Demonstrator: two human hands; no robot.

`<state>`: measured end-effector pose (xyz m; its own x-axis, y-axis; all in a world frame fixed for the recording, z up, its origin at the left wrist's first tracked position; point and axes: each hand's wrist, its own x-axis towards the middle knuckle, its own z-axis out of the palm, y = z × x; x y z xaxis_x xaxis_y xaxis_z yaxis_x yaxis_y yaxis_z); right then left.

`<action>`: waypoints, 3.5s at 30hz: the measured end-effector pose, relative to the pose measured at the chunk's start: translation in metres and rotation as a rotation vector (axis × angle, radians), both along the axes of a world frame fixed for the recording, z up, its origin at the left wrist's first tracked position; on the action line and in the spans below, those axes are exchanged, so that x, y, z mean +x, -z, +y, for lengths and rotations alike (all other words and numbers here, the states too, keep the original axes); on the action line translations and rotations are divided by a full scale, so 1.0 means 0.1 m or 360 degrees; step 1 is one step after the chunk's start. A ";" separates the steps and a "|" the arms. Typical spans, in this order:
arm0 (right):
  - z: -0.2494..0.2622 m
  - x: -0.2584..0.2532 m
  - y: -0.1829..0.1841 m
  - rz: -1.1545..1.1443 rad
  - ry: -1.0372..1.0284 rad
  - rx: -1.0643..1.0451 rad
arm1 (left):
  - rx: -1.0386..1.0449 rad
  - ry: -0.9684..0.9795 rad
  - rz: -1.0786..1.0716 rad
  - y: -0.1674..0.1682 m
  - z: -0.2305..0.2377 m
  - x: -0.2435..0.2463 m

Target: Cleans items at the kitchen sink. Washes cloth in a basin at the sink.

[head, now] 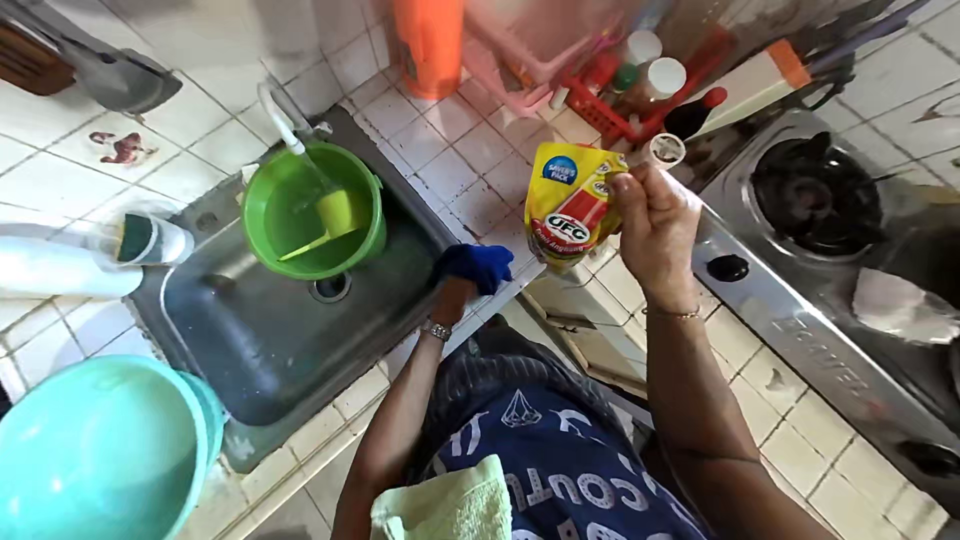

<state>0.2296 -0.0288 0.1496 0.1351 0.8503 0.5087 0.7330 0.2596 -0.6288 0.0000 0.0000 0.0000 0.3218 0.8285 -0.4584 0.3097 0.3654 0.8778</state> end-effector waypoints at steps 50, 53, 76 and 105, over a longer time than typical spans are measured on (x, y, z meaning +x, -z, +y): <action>0.52 -0.78 0.06 -0.0262 -0.0186 0.0283 | 0.0458 -0.0258 -0.0675 -0.59 -0.34 -0.30; 0.45 -0.67 -0.19 -0.0270 -0.0423 0.0286 | 0.0511 0.0149 -0.0105 -0.64 -0.33 -0.40; 0.39 -1.01 0.06 0.0672 -0.0560 0.0282 | 0.0930 -0.0316 -0.0934 -1.12 -0.39 0.09; 0.65 1.15 -0.49 -0.0191 -0.0304 0.0078 | 0.0620 0.1086 0.1069 -0.79 0.47 0.71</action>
<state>0.3448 0.0367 0.1985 -0.0899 0.8284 0.5528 0.7362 0.4291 -0.5233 0.0706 0.0472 0.0793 0.5554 0.6953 -0.4562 0.8145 -0.3442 0.4670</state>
